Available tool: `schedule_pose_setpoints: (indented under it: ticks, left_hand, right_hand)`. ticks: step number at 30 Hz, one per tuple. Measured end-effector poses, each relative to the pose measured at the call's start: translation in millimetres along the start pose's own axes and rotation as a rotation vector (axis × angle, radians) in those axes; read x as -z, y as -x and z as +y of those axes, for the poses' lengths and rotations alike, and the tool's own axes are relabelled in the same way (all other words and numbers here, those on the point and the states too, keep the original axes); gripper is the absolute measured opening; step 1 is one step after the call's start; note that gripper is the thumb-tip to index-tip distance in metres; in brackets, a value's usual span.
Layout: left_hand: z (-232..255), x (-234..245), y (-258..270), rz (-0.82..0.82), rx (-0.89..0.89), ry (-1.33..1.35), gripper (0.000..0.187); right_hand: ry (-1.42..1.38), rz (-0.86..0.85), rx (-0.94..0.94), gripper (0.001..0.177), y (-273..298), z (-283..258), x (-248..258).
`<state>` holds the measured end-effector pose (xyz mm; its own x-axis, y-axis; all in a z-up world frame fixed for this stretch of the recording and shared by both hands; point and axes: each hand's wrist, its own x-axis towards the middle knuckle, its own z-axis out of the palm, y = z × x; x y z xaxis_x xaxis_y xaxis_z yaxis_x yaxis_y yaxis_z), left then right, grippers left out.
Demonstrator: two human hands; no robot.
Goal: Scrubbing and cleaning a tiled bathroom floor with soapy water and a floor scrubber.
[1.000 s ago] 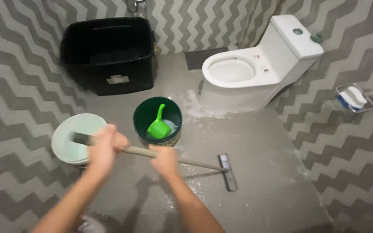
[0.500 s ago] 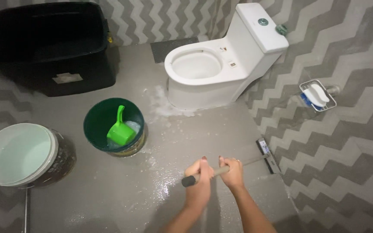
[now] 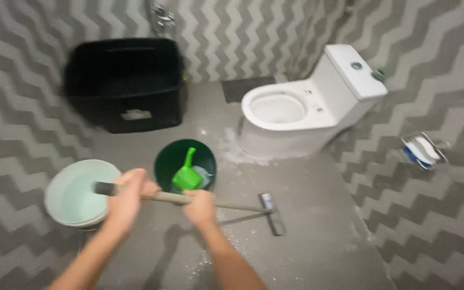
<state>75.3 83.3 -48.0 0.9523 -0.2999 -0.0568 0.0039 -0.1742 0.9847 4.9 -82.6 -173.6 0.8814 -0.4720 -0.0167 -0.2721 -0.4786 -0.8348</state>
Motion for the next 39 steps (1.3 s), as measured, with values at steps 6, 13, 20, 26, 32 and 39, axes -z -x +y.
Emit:
schedule_pose_setpoints:
  ticks: [6, 13, 20, 26, 32, 39]
  left_hand:
    - [13.9, 92.4, -3.7, -0.015, -0.125, 0.276, 0.05]
    - [-7.7, -0.3, 13.3, 0.102, 0.096, -0.02, 0.049]
    - [-53.9, -160.2, 42.7, -0.004, -0.154, 0.345, 0.034]
    - [-92.3, -302.5, 21.5, 0.066, 0.101, 0.332, 0.035]
    - [-125.4, -281.9, -38.3, -0.021, 0.221, 0.247, 0.025]
    - [-22.2, -61.2, -143.5, 0.101, 0.119, -0.036, 0.039]
  right_hand:
    - [0.072, -0.179, -0.029, 0.019, 2.2, -89.7, -69.2]
    - [0.027, -0.135, -0.11, 0.021, -3.8, -9.3, -9.2]
    - [0.17, -0.156, -0.136, 0.021, -26.4, 162.0, 77.1]
    - [0.164, -0.066, -0.377, 0.043, -59.0, 260.2, 168.3]
    - [0.3, -0.112, -0.242, 0.03, -95.5, 290.7, 145.0]
    - [0.142, -0.186, 0.079, 0.029, -155.8, 55.5, 16.7]
